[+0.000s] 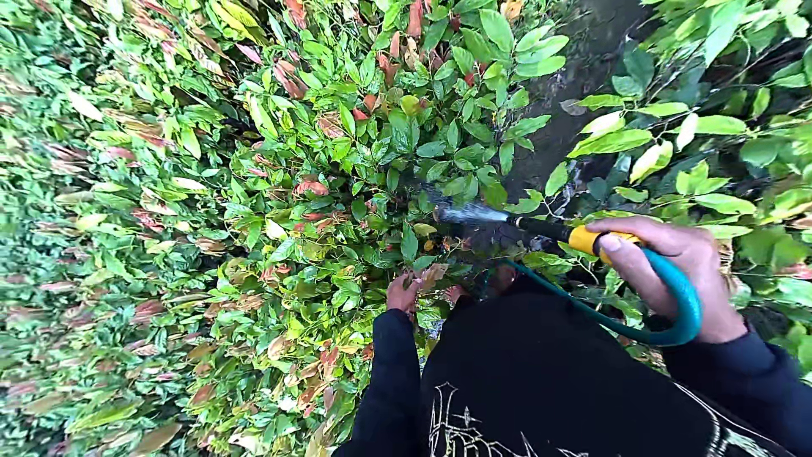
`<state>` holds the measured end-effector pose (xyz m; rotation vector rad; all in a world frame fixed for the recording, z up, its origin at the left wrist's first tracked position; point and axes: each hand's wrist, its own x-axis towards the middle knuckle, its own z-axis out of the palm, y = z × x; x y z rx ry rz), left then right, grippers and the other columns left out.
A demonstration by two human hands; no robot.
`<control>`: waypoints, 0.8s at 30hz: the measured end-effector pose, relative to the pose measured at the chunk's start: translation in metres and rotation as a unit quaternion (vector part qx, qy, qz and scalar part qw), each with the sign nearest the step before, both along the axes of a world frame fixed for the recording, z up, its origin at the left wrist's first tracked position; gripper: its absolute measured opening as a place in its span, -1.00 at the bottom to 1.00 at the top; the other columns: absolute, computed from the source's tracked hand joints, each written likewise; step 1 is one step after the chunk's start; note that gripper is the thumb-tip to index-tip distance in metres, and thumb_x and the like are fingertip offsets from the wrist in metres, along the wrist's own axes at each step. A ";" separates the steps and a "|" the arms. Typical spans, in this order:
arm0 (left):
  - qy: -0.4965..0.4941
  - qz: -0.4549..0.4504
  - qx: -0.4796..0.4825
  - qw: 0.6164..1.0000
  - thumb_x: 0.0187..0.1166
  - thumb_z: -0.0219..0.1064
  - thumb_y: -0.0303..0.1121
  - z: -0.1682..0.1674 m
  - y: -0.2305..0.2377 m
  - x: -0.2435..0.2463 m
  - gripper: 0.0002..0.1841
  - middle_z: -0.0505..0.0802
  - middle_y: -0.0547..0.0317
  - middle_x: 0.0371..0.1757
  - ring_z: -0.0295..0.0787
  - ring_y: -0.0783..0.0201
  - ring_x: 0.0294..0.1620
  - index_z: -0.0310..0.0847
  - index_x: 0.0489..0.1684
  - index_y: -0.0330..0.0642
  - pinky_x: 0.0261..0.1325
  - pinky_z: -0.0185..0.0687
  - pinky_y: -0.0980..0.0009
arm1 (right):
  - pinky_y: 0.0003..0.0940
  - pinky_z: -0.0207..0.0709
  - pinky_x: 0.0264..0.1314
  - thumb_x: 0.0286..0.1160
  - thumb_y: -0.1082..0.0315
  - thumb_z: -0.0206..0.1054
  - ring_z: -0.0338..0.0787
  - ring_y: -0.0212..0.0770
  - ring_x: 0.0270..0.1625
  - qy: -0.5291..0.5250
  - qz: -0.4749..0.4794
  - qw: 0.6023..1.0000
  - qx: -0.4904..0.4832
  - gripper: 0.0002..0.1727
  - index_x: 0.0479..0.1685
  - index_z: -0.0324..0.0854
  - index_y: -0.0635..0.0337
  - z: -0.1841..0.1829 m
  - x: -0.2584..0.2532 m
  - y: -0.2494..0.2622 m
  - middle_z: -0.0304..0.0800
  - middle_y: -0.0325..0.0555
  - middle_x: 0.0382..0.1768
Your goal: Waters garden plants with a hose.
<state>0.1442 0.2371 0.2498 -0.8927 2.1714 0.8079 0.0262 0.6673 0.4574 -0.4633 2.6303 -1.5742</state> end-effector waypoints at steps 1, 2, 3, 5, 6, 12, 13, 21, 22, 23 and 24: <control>-0.005 0.000 -0.001 1.000 0.67 0.33 0.11 0.001 0.002 -0.001 -0.32 0.57 -0.19 0.68 0.37 -0.10 0.78 0.50 0.66 -0.15 0.82 0.21 -0.11 | -0.44 0.63 -0.38 0.73 -0.05 0.15 0.70 -0.49 -0.46 0.004 -0.004 1.000 -0.004 -0.51 0.09 0.82 0.16 -0.001 0.000 0.001 0.83 -0.16 -0.39; -0.009 -0.002 -0.003 1.000 0.67 0.32 0.11 0.001 0.003 -0.001 -0.32 0.57 -0.20 0.68 0.37 -0.10 0.78 0.49 0.66 -0.15 0.82 0.21 -0.11 | -0.44 0.62 -0.38 0.73 -0.05 0.15 0.70 -0.49 -0.45 0.008 -0.002 1.000 -0.006 -0.51 0.09 0.82 0.17 -0.002 0.000 0.003 0.83 -0.15 -0.39; -0.012 -0.004 -0.003 1.000 0.68 0.31 0.11 0.001 0.005 -0.002 -0.32 0.57 -0.20 0.68 0.36 -0.11 0.78 0.49 0.67 -0.15 0.82 0.21 -0.11 | -0.45 0.63 -0.36 0.73 -0.05 0.16 0.71 -0.49 -0.43 0.012 0.007 1.000 -0.003 -0.50 0.08 0.83 0.17 -0.001 -0.002 0.006 0.84 -0.15 -0.38; -0.013 -0.002 -0.004 1.000 0.68 0.32 0.11 0.001 0.007 -0.003 -0.32 0.58 -0.21 0.67 0.38 -0.11 0.77 0.49 0.66 -0.15 0.81 0.22 -0.11 | -0.45 0.64 -0.27 0.73 -0.05 0.14 0.75 -0.50 -0.36 0.017 0.030 0.999 0.016 -0.51 0.04 0.85 0.15 0.000 -0.005 0.011 0.87 -0.15 -0.34; -0.013 0.001 -0.003 1.000 0.69 0.31 0.11 0.001 0.008 -0.004 -0.33 0.57 -0.21 0.67 0.37 -0.12 0.77 0.49 0.66 -0.15 0.81 0.22 -0.12 | -0.45 0.64 -0.26 0.73 -0.05 0.14 0.75 -0.50 -0.34 0.017 0.035 0.999 0.024 -0.51 0.03 0.85 0.14 0.001 -0.007 0.013 0.87 -0.15 -0.33; -0.012 0.029 -0.003 1.000 0.69 0.31 0.08 0.002 0.010 -0.002 -0.34 0.57 -0.23 0.67 0.41 -0.12 0.75 0.48 0.66 -0.16 0.78 0.26 -0.13 | -0.43 0.60 -0.31 0.72 -0.06 0.14 0.71 -0.49 -0.38 0.010 0.050 0.997 0.049 -0.52 0.02 0.85 0.10 0.001 -0.012 0.020 0.84 -0.20 -0.38; -0.011 0.036 -0.003 0.999 0.69 0.32 0.08 0.002 0.011 -0.002 -0.33 0.57 -0.24 0.66 0.42 -0.13 0.74 0.48 0.66 -0.17 0.77 0.28 -0.15 | -0.42 0.59 -0.31 0.71 -0.06 0.14 0.71 -0.49 -0.38 0.010 0.051 0.997 0.056 -0.52 0.01 0.86 0.09 0.001 -0.013 0.021 0.84 -0.20 -0.38; -0.014 0.049 -0.001 0.999 0.68 0.32 0.09 -0.002 0.012 0.006 -0.34 0.59 -0.23 0.65 0.45 -0.12 0.72 0.48 0.66 -0.15 0.75 0.32 -0.14 | -0.38 0.54 -0.38 0.71 -0.05 0.13 0.66 -0.47 -0.45 0.009 0.037 0.997 0.071 -0.53 0.01 0.85 0.08 -0.003 -0.012 0.022 0.79 -0.22 -0.44; -0.018 0.049 -0.002 0.999 0.68 0.31 0.09 -0.001 0.012 0.005 -0.33 0.59 -0.22 0.65 0.45 -0.11 0.72 0.48 0.66 -0.14 0.75 0.32 -0.14 | -0.39 0.53 -0.40 0.72 -0.06 0.14 0.65 -0.47 -0.47 0.012 0.034 0.997 0.070 -0.53 0.03 0.84 0.09 -0.003 -0.011 0.023 0.79 -0.22 -0.45; -0.021 0.049 -0.003 0.999 0.68 0.31 0.10 0.000 0.013 0.005 -0.33 0.58 -0.21 0.66 0.44 -0.10 0.73 0.48 0.67 -0.13 0.76 0.31 -0.13 | -0.39 0.53 -0.40 0.72 -0.07 0.14 0.65 -0.48 -0.47 0.013 0.033 0.997 0.071 -0.53 0.03 0.84 0.09 -0.004 -0.011 0.024 0.79 -0.23 -0.45; -0.020 0.051 -0.005 0.998 0.68 0.31 0.10 0.000 0.014 0.005 -0.33 0.58 -0.21 0.66 0.45 -0.10 0.73 0.48 0.67 -0.12 0.76 0.32 -0.13 | -0.39 0.53 -0.40 0.71 -0.07 0.14 0.65 -0.48 -0.47 0.010 0.033 0.997 0.076 -0.52 0.03 0.85 0.07 -0.003 -0.012 0.025 0.79 -0.23 -0.45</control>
